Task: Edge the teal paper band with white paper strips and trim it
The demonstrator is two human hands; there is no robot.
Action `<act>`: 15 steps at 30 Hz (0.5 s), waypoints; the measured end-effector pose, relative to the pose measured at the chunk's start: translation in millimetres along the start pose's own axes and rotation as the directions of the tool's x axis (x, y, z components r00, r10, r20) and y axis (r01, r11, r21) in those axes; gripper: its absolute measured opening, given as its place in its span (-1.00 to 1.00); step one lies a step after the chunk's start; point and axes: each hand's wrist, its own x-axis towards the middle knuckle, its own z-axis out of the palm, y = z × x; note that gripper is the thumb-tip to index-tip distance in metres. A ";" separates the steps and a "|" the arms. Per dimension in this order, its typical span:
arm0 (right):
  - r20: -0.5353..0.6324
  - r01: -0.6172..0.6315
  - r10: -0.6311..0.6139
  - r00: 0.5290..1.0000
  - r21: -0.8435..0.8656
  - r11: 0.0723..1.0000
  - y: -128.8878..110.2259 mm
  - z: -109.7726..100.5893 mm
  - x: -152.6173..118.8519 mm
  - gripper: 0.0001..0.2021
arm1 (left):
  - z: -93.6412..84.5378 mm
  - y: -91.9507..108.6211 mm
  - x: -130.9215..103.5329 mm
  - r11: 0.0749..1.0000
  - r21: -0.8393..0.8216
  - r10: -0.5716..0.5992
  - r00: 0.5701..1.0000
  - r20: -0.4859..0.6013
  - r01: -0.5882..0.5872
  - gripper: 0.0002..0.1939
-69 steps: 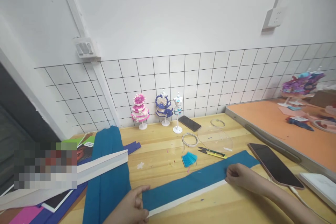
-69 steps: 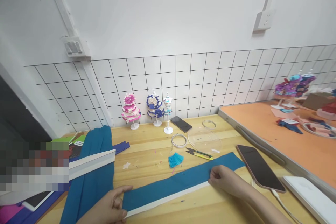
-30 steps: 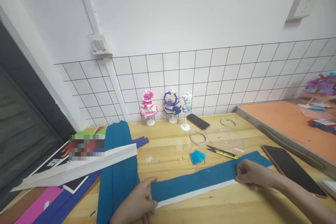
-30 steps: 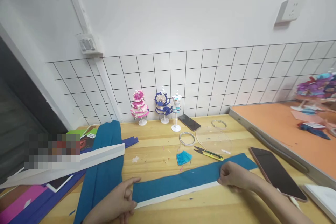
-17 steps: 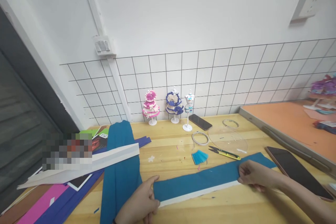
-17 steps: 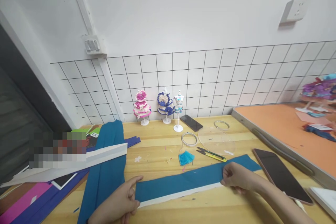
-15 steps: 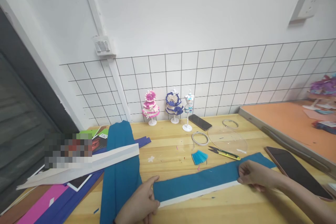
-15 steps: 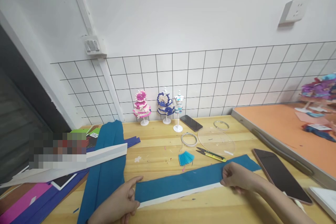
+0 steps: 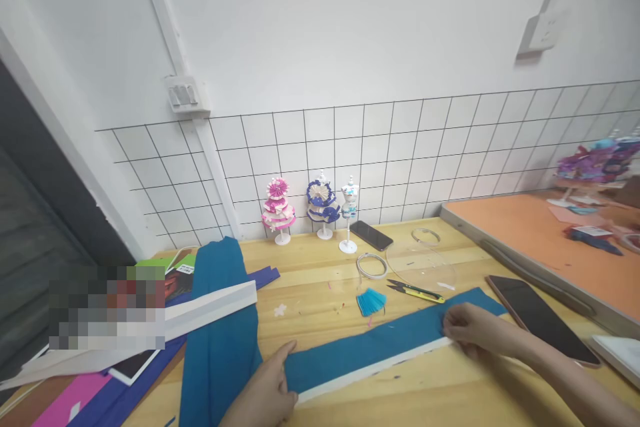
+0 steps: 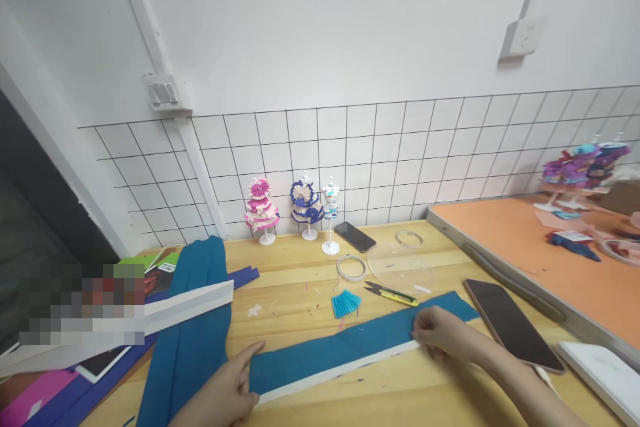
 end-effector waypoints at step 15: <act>-0.339 0.236 -0.298 0.893 -0.212 0.948 -35.2 20.1 -43.3 -0.75 | 0.9 -5.1 8.3 0.996 0.087 0.013 0.999 -0.051 -0.008 -0.24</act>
